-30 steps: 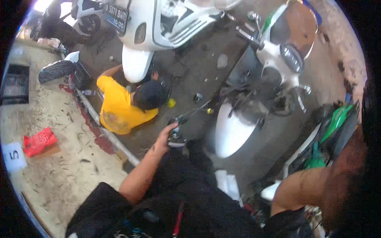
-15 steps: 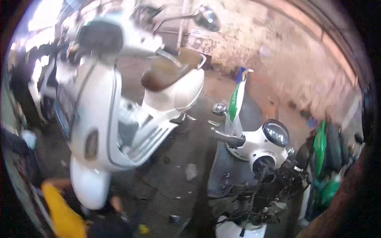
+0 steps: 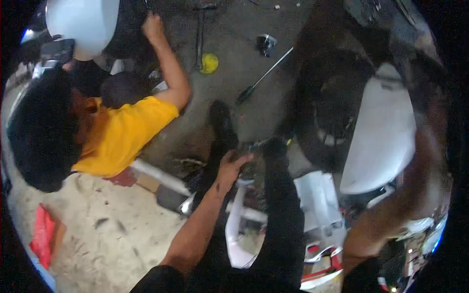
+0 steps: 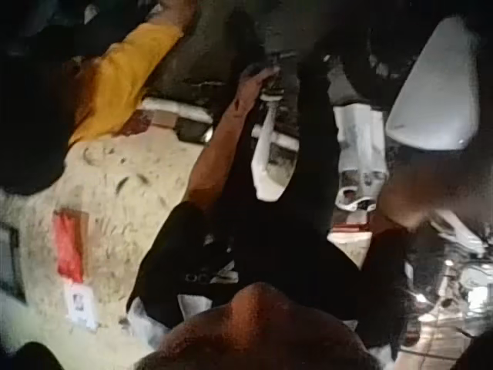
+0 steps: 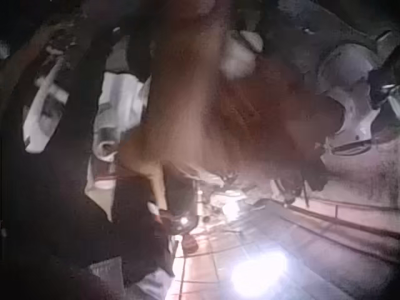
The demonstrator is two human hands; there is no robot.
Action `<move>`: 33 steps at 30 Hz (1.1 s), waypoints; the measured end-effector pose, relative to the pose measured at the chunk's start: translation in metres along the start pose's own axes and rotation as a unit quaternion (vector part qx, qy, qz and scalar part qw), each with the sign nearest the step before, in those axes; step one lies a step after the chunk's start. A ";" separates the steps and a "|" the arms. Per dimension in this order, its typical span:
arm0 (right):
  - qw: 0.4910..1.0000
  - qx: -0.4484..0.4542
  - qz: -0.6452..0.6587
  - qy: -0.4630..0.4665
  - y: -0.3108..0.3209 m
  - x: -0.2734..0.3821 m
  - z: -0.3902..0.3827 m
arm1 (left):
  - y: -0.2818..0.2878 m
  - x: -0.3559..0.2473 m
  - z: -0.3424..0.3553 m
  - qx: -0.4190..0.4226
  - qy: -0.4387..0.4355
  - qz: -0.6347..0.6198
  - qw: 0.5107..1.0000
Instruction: The person disassembles the front headlight panel of a scooter, connects wires to an ignition switch assembly by hand, and attaches the ignition assembly to the steering column of another scooter using a screwdriver.
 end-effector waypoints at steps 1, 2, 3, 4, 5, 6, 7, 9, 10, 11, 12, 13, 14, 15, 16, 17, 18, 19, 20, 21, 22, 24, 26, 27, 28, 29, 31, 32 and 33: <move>0.984 -0.043 0.110 -0.132 -0.052 -0.070 -0.021 | 0.017 0.014 0.005 -0.042 0.011 0.004 0.999; 0.958 -0.082 0.160 -0.224 -0.096 -0.121 -0.037 | 0.019 0.022 0.012 -0.054 0.021 0.000 0.998; 0.972 -0.028 -0.010 -0.233 -0.135 -0.174 -0.045 | 0.023 0.035 0.023 -0.044 0.035 -0.017 0.998; 0.939 0.084 0.108 -0.317 -0.188 -0.245 -0.068 | 0.021 0.040 0.036 -0.046 0.033 -0.022 0.998; 0.949 0.102 -0.022 -0.298 -0.229 -0.313 -0.074 | 0.001 0.038 0.050 -0.041 0.027 -0.053 0.997; 0.926 0.207 -0.048 -0.313 -0.277 -0.361 -0.082 | 0.007 0.041 0.055 -0.040 0.029 -0.071 0.996; 0.904 0.219 -0.110 -0.351 -0.322 -0.386 -0.099 | 0.014 0.048 0.055 -0.045 0.040 -0.109 0.992; 0.881 0.237 -0.162 -0.376 -0.389 -0.417 -0.116 | 0.015 0.036 0.051 -0.044 0.006 -0.123 0.991; 0.882 0.170 -0.195 -0.395 -0.403 -0.434 -0.128 | 0.014 0.040 0.055 -0.060 0.004 -0.124 0.991; 0.877 0.099 -0.226 -0.413 -0.413 -0.442 -0.135 | 0.013 0.040 0.056 -0.066 -0.013 -0.123 0.990; 0.878 0.105 -0.225 -0.410 -0.414 -0.449 -0.137 | 0.009 0.032 0.051 -0.063 -0.027 -0.128 0.989; 0.887 0.149 -0.173 -0.401 -0.407 -0.458 -0.134 | 0.006 0.024 0.047 -0.039 -0.014 -0.151 0.988; 0.890 0.192 -0.128 -0.393 -0.395 -0.463 -0.134 | 0.006 0.026 0.042 -0.029 -0.012 -0.161 0.987; 0.889 0.189 -0.148 -0.389 -0.377 -0.461 -0.144 | 0.011 0.030 0.038 -0.075 -0.042 -0.095 0.992; 0.916 0.077 -0.162 -0.359 -0.347 -0.455 -0.155 | 0.010 0.033 0.038 -0.115 -0.076 -0.034 0.990; 0.931 -0.036 -0.175 -0.317 -0.308 -0.444 -0.166 | 0.007 0.038 0.043 -0.066 -0.106 -0.053 0.991; 0.920 -0.045 0.006 -0.388 -0.317 -0.386 -0.188 | 0.042 0.047 0.040 -0.062 -0.128 -0.039 0.989; 0.882 -0.060 0.167 -0.438 -0.290 -0.330 -0.204 | 0.051 0.039 0.028 -0.036 -0.141 -0.104 0.984; 0.910 -0.051 0.026 -0.410 -0.209 -0.342 -0.224 | 0.022 0.012 0.025 0.036 -0.164 -0.195 0.966; 0.936 0.139 -0.113 -0.303 -0.154 -0.313 -0.239 | 0.024 0.006 0.026 0.056 -0.185 -0.219 0.956; 0.928 0.027 0.095 -0.358 -0.135 -0.246 -0.239 | 0.032 0.008 0.032 0.054 -0.187 -0.220 0.956; 0.905 0.150 -0.018 -0.398 -0.080 -0.136 -0.216 | 0.038 0.014 0.046 0.003 -0.109 -0.119 0.987; 0.895 0.183 -0.026 -0.406 -0.016 -0.096 -0.231 | 0.030 -0.026 0.042 -0.036 -0.225 0.020 0.973; 0.878 0.167 -0.026 -0.449 0.021 -0.092 -0.259 | 0.025 -0.038 0.042 -0.026 -0.229 0.038 0.972; 0.866 0.235 0.018 -0.442 0.018 -0.063 -0.235 | 0.032 -0.043 0.041 -0.029 -0.225 0.068 0.972; 0.888 0.175 0.032 -0.424 0.026 -0.045 -0.235 | 0.035 -0.050 0.046 -0.036 -0.234 0.053 0.970; 0.867 0.250 0.016 -0.430 0.050 -0.027 -0.236 | 0.041 -0.062 0.053 -0.036 -0.254 0.107 0.961; 0.841 0.325 0.000 -0.432 0.053 -0.021 -0.232 | 0.044 -0.074 0.054 -0.036 -0.274 0.160 0.948; 0.841 0.327 0.005 -0.430 0.053 -0.016 -0.227 | 0.048 -0.087 0.055 -0.021 -0.305 0.189 0.933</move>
Point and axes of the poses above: each hand's wrist, its own z-axis towards the middle knuckle, its own y-axis out of the back of the hand, x = y × z, the point moved 4 cm from there along z, towards the middle knuckle, and after that the axes turned 3 degrees about y, right-handed, at the moved point
